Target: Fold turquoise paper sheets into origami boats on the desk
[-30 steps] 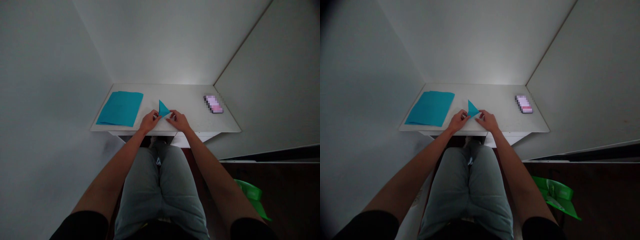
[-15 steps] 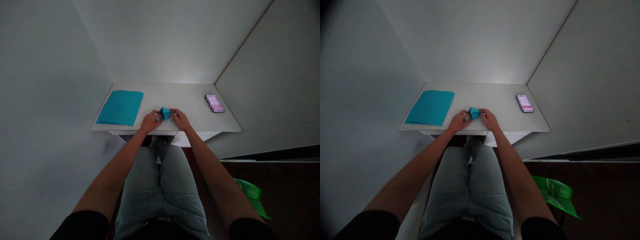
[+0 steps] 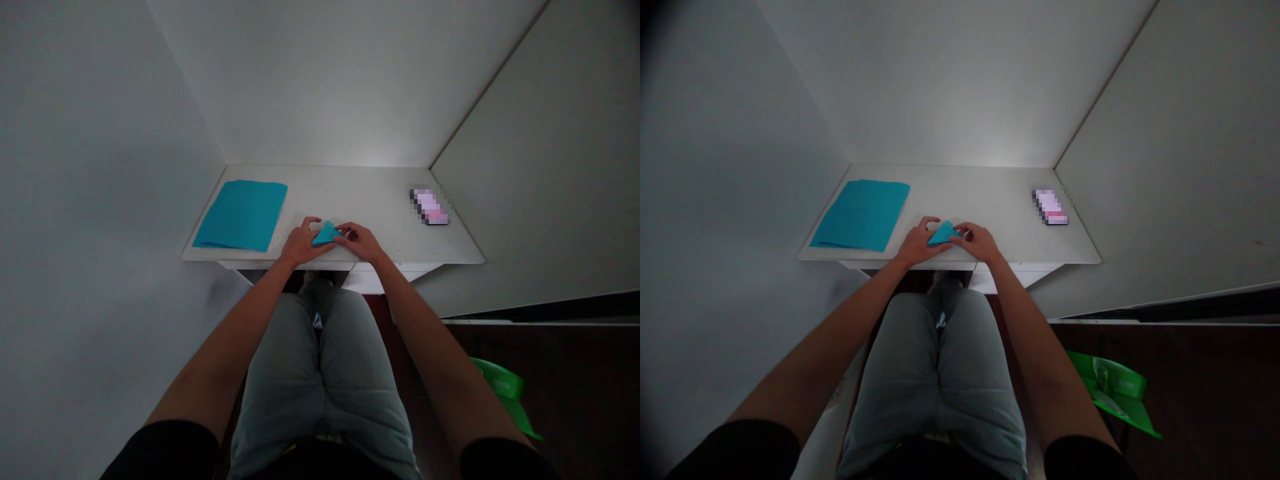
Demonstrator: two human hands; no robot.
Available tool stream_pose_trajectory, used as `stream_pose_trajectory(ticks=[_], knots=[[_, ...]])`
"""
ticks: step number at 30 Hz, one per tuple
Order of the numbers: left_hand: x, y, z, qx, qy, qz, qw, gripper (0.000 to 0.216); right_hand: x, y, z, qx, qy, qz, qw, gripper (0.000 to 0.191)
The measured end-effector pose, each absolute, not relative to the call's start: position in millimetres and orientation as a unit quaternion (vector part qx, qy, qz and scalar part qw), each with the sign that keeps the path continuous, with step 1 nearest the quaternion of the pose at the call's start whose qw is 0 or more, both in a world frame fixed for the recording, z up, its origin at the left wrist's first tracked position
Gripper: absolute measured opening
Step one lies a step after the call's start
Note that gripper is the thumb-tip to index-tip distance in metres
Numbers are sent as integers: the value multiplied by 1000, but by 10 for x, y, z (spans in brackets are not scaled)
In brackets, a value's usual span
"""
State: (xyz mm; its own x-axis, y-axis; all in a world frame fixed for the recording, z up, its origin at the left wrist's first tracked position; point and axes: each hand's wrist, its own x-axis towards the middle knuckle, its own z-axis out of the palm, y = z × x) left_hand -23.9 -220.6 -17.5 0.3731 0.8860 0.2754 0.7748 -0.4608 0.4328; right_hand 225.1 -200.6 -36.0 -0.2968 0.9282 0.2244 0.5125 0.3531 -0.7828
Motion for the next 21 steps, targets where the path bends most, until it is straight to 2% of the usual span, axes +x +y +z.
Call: stream_pose_trajectory(ticks=[15, 21], knots=[[-219, -2138, -200, 831, 490, 233, 125, 39, 2305, -1941, -488, -462, -745, 324, 355, 57], [-228, -2169, -195, 817, 484, 276, 147, 43, 2293, -1949, -450, -485, -721, 328, 371, 57]])
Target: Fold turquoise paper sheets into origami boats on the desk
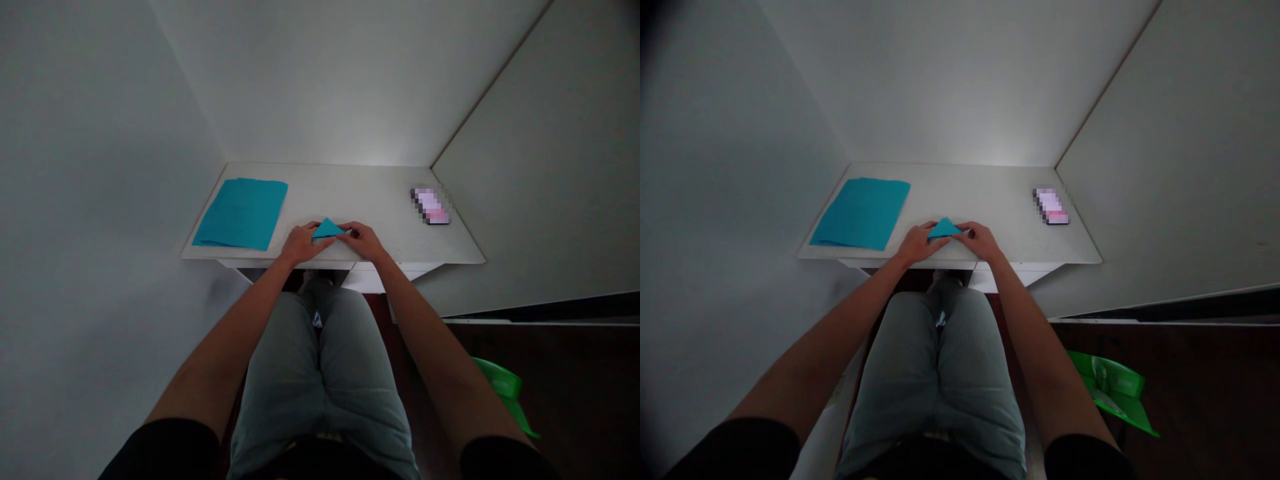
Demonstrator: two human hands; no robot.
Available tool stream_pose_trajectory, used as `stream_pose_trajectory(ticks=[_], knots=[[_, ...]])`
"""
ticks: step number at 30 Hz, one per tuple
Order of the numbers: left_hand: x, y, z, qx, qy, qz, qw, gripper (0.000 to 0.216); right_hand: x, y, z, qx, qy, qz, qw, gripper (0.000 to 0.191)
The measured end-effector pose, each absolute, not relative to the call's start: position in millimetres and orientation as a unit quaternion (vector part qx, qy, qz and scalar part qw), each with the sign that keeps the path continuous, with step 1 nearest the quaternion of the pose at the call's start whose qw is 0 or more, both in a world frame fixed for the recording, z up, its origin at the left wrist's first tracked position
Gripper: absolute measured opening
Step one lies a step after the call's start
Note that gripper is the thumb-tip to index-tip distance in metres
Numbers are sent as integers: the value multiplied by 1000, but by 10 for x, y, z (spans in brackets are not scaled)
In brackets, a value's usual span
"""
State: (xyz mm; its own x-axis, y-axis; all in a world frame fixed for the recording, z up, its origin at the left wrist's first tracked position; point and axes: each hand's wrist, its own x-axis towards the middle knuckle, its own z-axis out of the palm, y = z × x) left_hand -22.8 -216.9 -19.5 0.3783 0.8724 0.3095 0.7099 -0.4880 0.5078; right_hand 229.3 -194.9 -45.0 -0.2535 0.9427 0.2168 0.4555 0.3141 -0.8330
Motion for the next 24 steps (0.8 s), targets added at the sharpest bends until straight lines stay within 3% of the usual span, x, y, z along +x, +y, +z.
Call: stream_pose_trajectory(ticks=[12, 16, 20, 24], knots=[[-268, -2088, -276, 745, 516, 337, 256, 49, 2278, -1921, -410, -505, -662, 363, 418, 57], [-258, -2087, -327, 698, 493, 435, 285, 67, 2294, -1918, -404, -503, -643, 369, 444, 53], [-248, -2071, -354, 693, 485, 445, 294, 79, 2327, -1899, -434, -503, -634, 376, 451, 55], [-266, -2025, -368, 696, 501, 403, 319, 50, 2345, -1860, -476, -490, -629, 384, 465, 57]])
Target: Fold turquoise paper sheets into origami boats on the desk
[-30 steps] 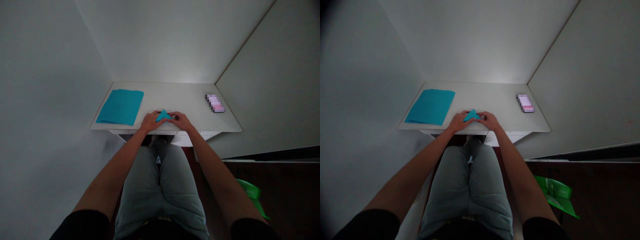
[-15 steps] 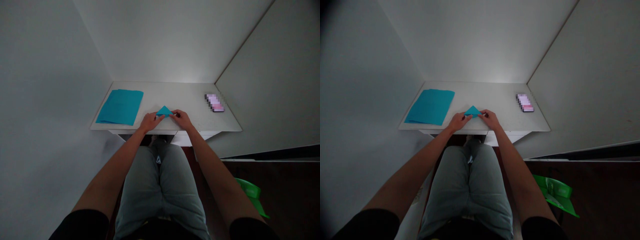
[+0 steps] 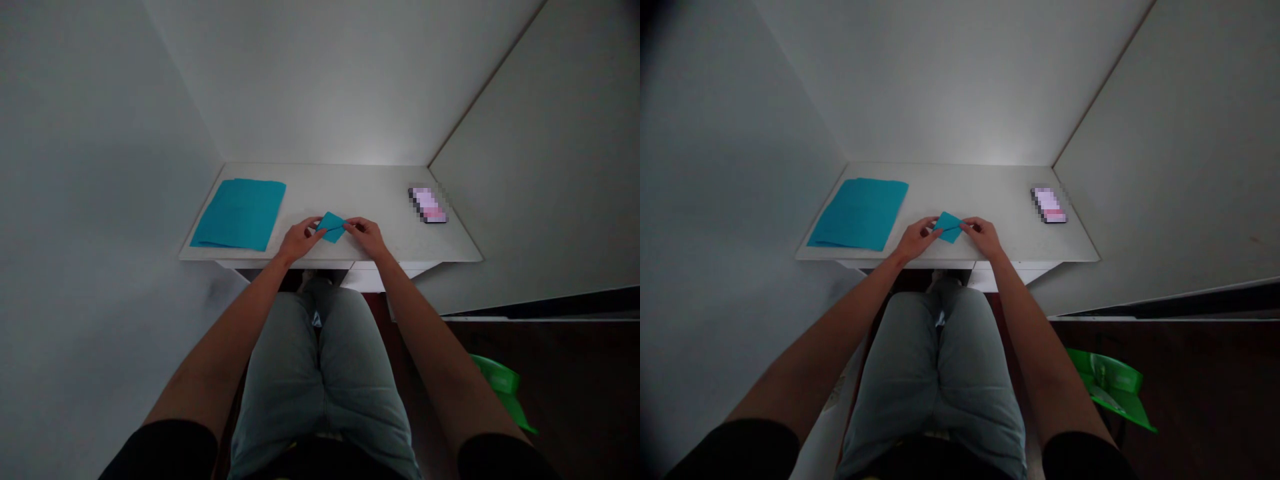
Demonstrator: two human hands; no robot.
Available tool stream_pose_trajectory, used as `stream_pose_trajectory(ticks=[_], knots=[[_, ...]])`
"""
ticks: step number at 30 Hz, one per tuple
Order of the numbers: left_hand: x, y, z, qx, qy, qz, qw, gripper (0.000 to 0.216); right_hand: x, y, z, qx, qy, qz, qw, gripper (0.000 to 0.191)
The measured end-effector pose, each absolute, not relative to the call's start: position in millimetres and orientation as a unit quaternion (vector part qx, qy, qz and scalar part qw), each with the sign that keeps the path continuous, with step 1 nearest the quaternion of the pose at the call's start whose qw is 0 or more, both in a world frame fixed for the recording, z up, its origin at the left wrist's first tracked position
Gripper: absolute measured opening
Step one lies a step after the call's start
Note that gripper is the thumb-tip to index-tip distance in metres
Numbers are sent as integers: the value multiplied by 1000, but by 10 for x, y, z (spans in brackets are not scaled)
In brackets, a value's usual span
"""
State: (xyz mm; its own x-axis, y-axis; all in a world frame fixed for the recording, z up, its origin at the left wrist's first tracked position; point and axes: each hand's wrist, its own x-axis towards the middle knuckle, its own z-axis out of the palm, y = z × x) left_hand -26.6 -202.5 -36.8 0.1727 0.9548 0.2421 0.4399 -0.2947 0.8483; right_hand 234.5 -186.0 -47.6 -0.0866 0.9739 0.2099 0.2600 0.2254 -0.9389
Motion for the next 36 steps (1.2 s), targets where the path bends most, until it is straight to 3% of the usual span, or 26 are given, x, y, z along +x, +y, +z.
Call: stream_pose_trajectory(ticks=[2, 5, 10, 16, 22, 36], knots=[[-273, -1993, -379, 693, 497, 401, 334, 36, 2336, -1856, -477, -480, -628, 386, 475, 57], [-261, -1949, -394, 658, 483, 435, 379, 36, 2300, -1887, -448, -477, -637, 389, 465, 58], [-214, -1942, -402, 617, 471, 469, 421, 38, 2239, -1963, -384, -511, -693, 349, 369, 56], [-230, -1987, -374, 669, 513, 410, 348, 23, 2245, -1964, -346, -495, -704, 341, 379, 54], [-232, -1990, -346, 666, 502, 425, 352, 31, 2252, -1996, -279, -484, -740, 333, 326, 54], [-225, -1989, -267, 657, 529, 408, 348, 22, 2241, -1968, -295, -499, -703, 319, 394, 58]])
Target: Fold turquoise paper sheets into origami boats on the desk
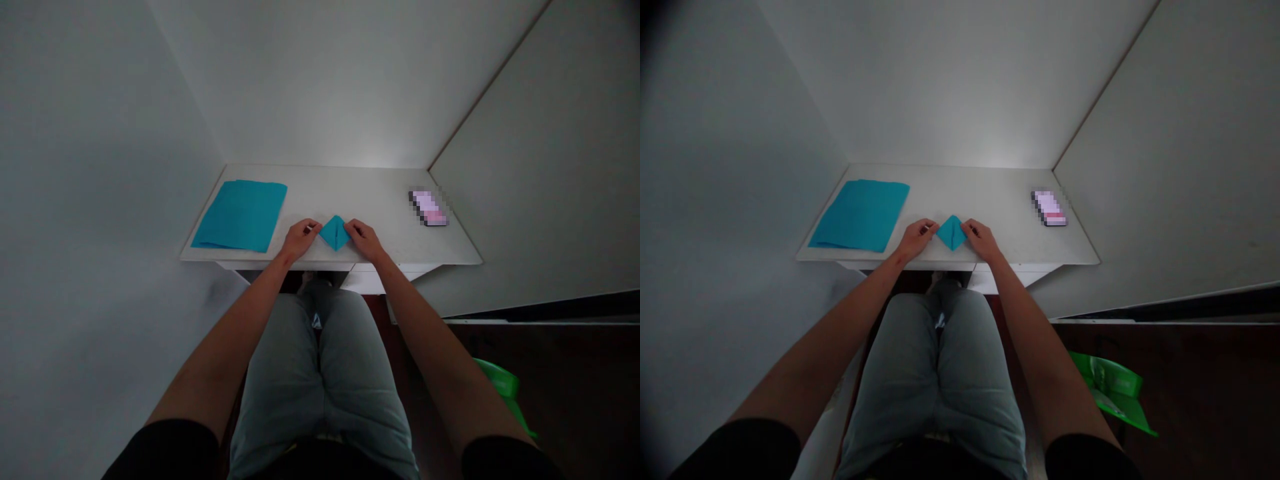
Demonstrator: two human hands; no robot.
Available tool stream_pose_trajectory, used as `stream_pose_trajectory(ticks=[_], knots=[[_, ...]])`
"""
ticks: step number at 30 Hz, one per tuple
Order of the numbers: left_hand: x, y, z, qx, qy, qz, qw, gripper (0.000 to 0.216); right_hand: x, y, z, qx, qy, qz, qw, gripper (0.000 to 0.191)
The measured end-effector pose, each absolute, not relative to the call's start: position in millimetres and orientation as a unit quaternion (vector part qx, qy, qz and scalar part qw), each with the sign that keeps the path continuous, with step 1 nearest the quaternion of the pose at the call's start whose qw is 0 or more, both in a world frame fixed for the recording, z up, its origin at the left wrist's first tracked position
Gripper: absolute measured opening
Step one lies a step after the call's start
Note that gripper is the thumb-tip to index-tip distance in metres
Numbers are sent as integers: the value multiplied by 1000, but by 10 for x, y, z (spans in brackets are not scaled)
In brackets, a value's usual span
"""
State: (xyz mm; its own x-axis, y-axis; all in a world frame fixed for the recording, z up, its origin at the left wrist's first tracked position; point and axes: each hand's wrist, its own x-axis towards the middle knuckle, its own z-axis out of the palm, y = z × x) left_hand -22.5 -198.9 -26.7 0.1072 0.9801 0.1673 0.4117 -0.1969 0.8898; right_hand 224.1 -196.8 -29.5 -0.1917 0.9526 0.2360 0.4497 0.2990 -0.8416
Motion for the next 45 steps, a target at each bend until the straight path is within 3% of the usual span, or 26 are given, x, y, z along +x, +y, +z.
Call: stream_pose_trajectory(ticks=[7, 13, 23, 34, 39, 43, 45], knots=[[-205, -1996, -284, 659, 510, 419, 359, 30, 2203, -2015, -254, -479, -771, 277, 315, 50], [-219, -1987, -295, 664, 517, 401, 361, 27, 2196, -2021, -237, -478, -774, 282, 305, 51], [-202, -1958, -294, 604, 534, 467, 362, 26, 2240, -1987, -260, -502, -682, 318, 427, 57], [-227, -1902, -352, 496, 569, 565, 333, 30, 2303, -1895, -377, -538, -606, 318, 492, 61], [-205, -1921, -362, 534, 507, 544, 402, 36, 2294, -1892, -380, -526, -605, 340, 491, 65], [-222, -1957, -323, 572, 490, 492, 437, 62, 2273, -1903, -379, -497, -623, 371, 477, 64], [-246, -1977, -276, 592, 498, 467, 429, 61, 2265, -1908, -379, -484, -638, 374, 468, 61]])
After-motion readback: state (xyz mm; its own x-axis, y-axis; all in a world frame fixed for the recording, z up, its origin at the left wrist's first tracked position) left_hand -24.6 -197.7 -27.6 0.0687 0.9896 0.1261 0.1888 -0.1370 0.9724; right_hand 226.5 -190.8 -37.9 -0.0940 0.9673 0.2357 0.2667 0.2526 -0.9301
